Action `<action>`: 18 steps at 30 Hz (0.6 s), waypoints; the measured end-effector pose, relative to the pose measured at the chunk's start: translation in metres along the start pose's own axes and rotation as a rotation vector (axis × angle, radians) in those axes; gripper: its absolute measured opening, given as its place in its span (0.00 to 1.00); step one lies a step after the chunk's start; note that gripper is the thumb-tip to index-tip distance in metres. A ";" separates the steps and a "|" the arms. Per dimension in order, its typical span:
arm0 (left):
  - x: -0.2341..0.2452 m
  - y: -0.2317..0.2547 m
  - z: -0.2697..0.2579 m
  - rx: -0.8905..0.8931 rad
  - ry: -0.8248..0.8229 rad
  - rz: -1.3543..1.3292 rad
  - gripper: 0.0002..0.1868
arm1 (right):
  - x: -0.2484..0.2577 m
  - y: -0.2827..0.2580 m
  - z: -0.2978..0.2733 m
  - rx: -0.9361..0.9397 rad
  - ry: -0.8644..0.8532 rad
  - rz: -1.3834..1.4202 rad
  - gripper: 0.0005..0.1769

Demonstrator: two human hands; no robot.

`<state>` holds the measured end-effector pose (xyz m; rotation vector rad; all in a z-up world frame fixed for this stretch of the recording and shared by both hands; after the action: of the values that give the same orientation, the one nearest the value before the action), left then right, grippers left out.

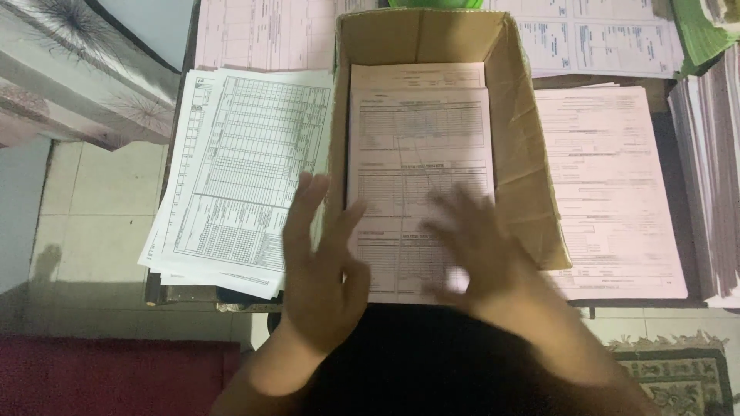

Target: Sorting and organizing various stacks of paper documents into a cardboard box.

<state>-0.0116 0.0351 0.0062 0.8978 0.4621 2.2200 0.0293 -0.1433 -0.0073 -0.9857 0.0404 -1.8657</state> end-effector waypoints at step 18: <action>0.010 -0.029 -0.020 0.202 0.081 -0.142 0.34 | -0.042 0.009 -0.017 -0.083 -0.311 0.014 0.47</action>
<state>-0.0173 0.0617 -0.0186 0.8519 0.7758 2.1121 0.0327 -0.1224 -0.0481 -1.3195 -0.0620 -1.6897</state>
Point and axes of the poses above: each hand's wrist, its own z-axis towards the middle knuckle, its own x-axis out of the back of the hand, y = z × x, the point moved 7 cm from there along z, towards the middle knuckle, and after that the axes turned 13 degrees about y, right-handed, at the moved point
